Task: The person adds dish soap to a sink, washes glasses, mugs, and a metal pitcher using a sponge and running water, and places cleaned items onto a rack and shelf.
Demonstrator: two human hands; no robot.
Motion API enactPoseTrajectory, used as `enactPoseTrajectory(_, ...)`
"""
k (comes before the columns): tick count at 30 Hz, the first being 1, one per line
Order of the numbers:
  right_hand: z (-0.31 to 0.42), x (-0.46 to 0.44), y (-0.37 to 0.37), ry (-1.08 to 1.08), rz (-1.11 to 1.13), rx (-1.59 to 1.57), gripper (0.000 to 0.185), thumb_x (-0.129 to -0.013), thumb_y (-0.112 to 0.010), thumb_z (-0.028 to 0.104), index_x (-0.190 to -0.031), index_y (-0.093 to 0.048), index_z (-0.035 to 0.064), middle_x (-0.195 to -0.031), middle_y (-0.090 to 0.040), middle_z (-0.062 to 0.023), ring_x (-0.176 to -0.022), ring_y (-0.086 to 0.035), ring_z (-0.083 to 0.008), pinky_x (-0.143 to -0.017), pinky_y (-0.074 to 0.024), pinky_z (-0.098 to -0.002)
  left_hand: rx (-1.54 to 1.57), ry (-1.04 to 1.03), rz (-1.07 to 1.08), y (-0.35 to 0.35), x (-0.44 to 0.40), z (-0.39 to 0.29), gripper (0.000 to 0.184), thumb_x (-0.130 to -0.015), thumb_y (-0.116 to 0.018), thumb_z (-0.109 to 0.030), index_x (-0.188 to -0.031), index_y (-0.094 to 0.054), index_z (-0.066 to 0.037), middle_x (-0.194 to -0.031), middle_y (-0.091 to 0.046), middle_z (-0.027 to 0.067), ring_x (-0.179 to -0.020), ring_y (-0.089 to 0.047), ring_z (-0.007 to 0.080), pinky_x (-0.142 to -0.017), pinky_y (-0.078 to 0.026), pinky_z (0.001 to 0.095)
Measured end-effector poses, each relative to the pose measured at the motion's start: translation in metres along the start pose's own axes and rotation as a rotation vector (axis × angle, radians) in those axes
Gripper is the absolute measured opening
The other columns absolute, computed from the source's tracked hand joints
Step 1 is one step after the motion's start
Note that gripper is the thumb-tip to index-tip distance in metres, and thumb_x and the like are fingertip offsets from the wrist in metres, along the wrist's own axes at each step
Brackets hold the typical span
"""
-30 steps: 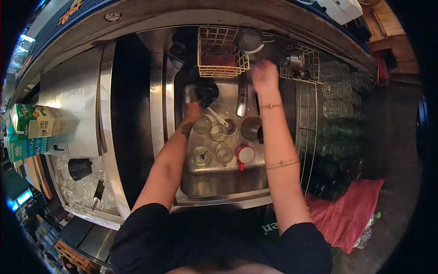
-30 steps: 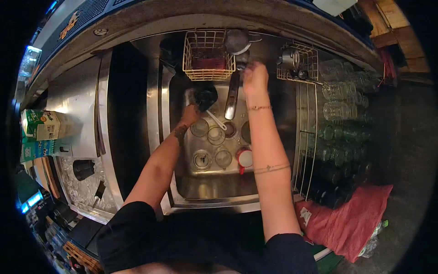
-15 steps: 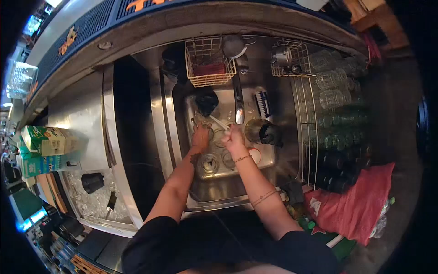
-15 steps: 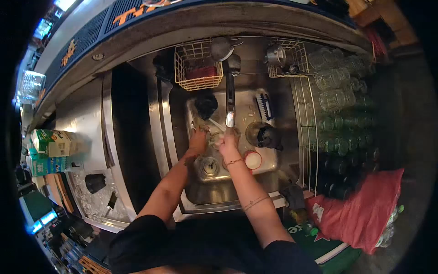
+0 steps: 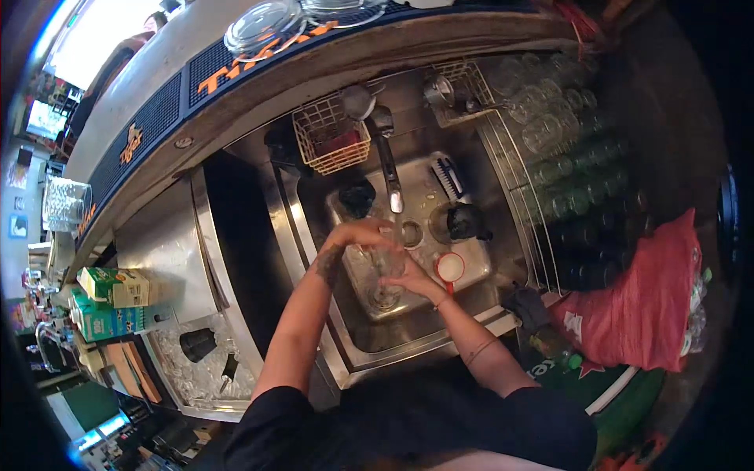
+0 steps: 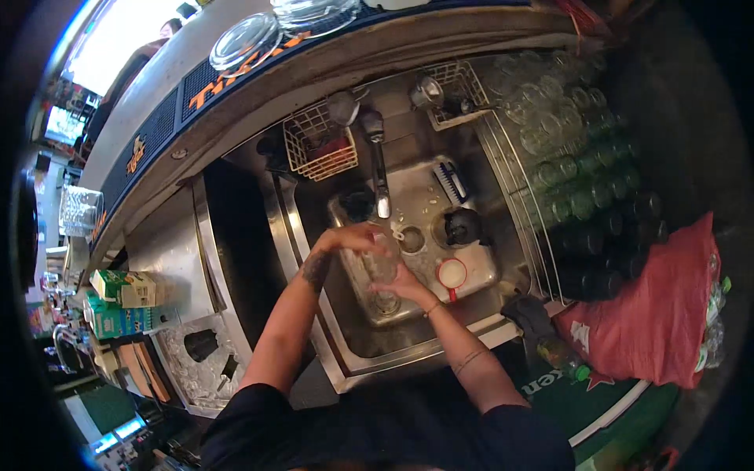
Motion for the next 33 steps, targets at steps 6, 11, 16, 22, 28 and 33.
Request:
enactPoseTrajectory(6,-0.071,0.031,-0.018,-0.758,0.023,-0.639,0.073,-0.073,-0.075,0.020,-0.133,-0.035,0.0084,-0.125,-0.048,-0.0080,-0.115,-0.047,-0.0225,-0.094,-0.0403,-0.0365,0.421,-0.005,-0.312,-0.027,-0.063,0.043,0.091,-0.063,-0.071,-0.059,-0.126,-0.046,0.002,-0.099,-0.062,0.0102,-0.088,-0.058,0.0202,-0.072,-0.048,0.0333)
enactPoseTrajectory(11,-0.047,0.016,0.006,-0.351,-0.042,-0.122,0.052,-0.076,-0.071,0.015,-0.120,-0.046,0.0058,-0.116,-0.056,-0.0078,-0.103,-0.056,-0.0269,-0.088,-0.0453,-0.0382,0.719,-0.088,-0.319,-0.051,-0.039,0.041,0.064,-0.071,-0.074,-0.035,-0.119,-0.049,-0.001,-0.099,-0.062,0.0078,-0.090,-0.057,0.0156,-0.077,-0.047,0.0312)
enactPoseTrajectory(16,0.016,-0.014,0.052,-0.110,0.063,0.374,0.038,-0.073,-0.064,0.008,-0.110,-0.055,0.0032,-0.114,-0.056,-0.0172,-0.098,-0.057,-0.0309,-0.088,-0.0452,-0.0371,0.164,-0.346,-0.564,-0.014,0.011,-0.012,0.082,-0.053,-0.084,-0.034,-0.118,-0.048,0.000,-0.098,-0.061,0.0127,-0.091,-0.059,0.0243,-0.077,-0.047,0.0333)
enactPoseTrajectory(22,0.045,-0.045,0.001,0.266,0.942,0.897,0.030,-0.068,-0.059,0.008,-0.097,-0.062,0.0012,-0.101,-0.061,-0.0213,-0.093,-0.060,-0.0291,-0.083,-0.0468,-0.0357,-0.285,-0.577,-0.511,-0.014,0.028,-0.066,0.086,-0.049,-0.083,-0.030,-0.122,-0.044,-0.003,-0.103,-0.058,0.0181,-0.095,-0.057,0.0347,-0.084,-0.045,0.0388)
enactPoseTrajectory(28,-0.022,-0.058,-0.046,0.190,0.894,0.693,0.018,-0.077,-0.054,0.009,-0.089,-0.063,0.0003,-0.089,-0.064,-0.0154,-0.082,-0.061,-0.0212,-0.074,-0.0476,-0.0321,-0.512,-0.529,-0.601,-0.021,0.029,-0.072,0.081,-0.048,-0.081,-0.024,-0.119,-0.047,-0.004,-0.102,-0.057,0.0188,-0.098,-0.054,0.0364,-0.087,-0.043,0.0416)
enactPoseTrajectory(33,-0.059,-0.065,-0.042,-0.346,0.480,-0.421,0.015,-0.082,-0.048,0.007,-0.083,-0.061,-0.0005,-0.083,-0.063,-0.0148,-0.077,-0.059,-0.0178,-0.069,-0.0467,-0.0309,-0.339,-0.527,-0.658,-0.017,0.022,-0.066,0.066,-0.051,-0.079,-0.023,-0.107,-0.053,-0.001,-0.098,-0.058,0.0201,-0.095,-0.054,0.0380,-0.084,-0.044,0.0428)
Point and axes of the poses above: each hand's wrist, its own x-axis away from the middle knuckle, its own y-axis out of the back of the hand, z = x × y, the point moved 9 cm from there along -x, towards the middle knuckle
